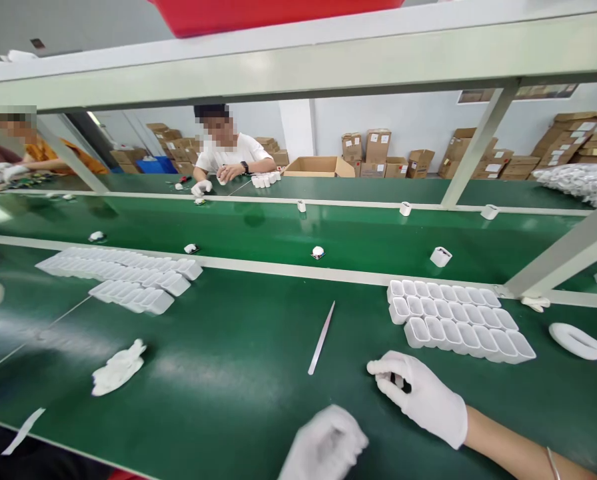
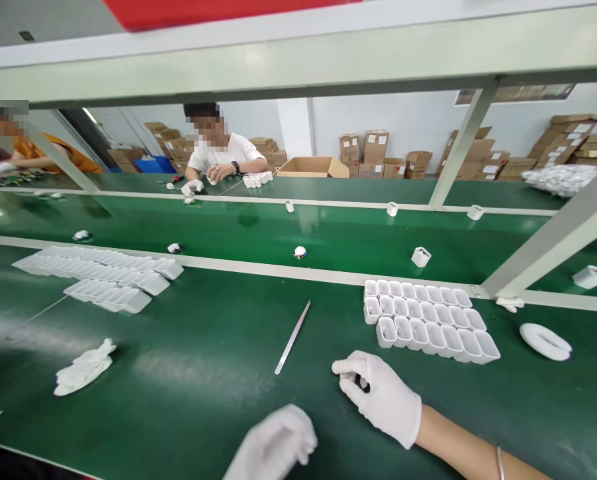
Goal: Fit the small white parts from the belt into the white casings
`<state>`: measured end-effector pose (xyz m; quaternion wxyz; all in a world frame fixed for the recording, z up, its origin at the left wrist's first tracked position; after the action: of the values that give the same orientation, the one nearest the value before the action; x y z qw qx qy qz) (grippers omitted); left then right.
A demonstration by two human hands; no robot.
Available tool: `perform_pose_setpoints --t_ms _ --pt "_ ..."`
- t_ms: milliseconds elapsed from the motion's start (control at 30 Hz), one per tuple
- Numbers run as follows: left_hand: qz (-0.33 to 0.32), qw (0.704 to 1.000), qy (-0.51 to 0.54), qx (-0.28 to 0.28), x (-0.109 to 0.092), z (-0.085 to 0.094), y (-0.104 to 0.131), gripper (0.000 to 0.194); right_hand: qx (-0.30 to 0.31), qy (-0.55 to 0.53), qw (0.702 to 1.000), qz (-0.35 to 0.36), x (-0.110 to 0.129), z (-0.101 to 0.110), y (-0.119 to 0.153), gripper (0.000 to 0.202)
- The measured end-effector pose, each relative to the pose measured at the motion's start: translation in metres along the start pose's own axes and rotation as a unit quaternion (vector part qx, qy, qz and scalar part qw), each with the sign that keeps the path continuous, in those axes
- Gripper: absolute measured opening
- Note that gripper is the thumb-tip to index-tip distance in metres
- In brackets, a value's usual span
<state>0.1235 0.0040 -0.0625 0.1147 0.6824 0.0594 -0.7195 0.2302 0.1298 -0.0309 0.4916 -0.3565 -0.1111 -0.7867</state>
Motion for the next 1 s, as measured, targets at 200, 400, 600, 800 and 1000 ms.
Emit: perform_pose_setpoints --t_ms 200,400,600,800,1000 --pt "0.140 0.926 0.332 -0.113 0.008 0.042 -0.010 0.050 0.020 0.005 0.999 -0.033 0.000 -0.002 0.003 0.029" --pt "0.194 0.813 0.537 -0.118 0.024 0.028 -0.004 0.050 0.049 0.013 0.997 -0.065 -0.005 -0.007 0.003 0.030" --pt "0.155 0.891 0.414 -0.104 0.017 0.038 -0.001 0.035 0.049 0.021 0.997 -0.051 0.001 -0.008 0.004 0.028" --pt "0.064 0.946 -0.235 -0.215 -0.005 0.077 -0.001 0.025 0.048 0.024 0.998 -0.043 0.004 -0.008 0.002 0.027" --pt "-0.101 0.817 -0.525 -0.218 -0.008 0.019 0.004 0.016 0.057 0.027 0.997 -0.048 0.003 -0.009 0.004 0.029"
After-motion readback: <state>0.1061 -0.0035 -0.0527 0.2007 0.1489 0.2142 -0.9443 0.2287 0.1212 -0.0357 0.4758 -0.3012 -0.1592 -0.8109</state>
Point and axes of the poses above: each hand's wrist, its own y-axis away from the middle knuckle, its own z-axis out of the back of the hand, x = y × z, the point moved 9 cm from there along -y, towards the middle knuckle, and after that the axes turned 4 degrees about z, right-handed, at the moved point
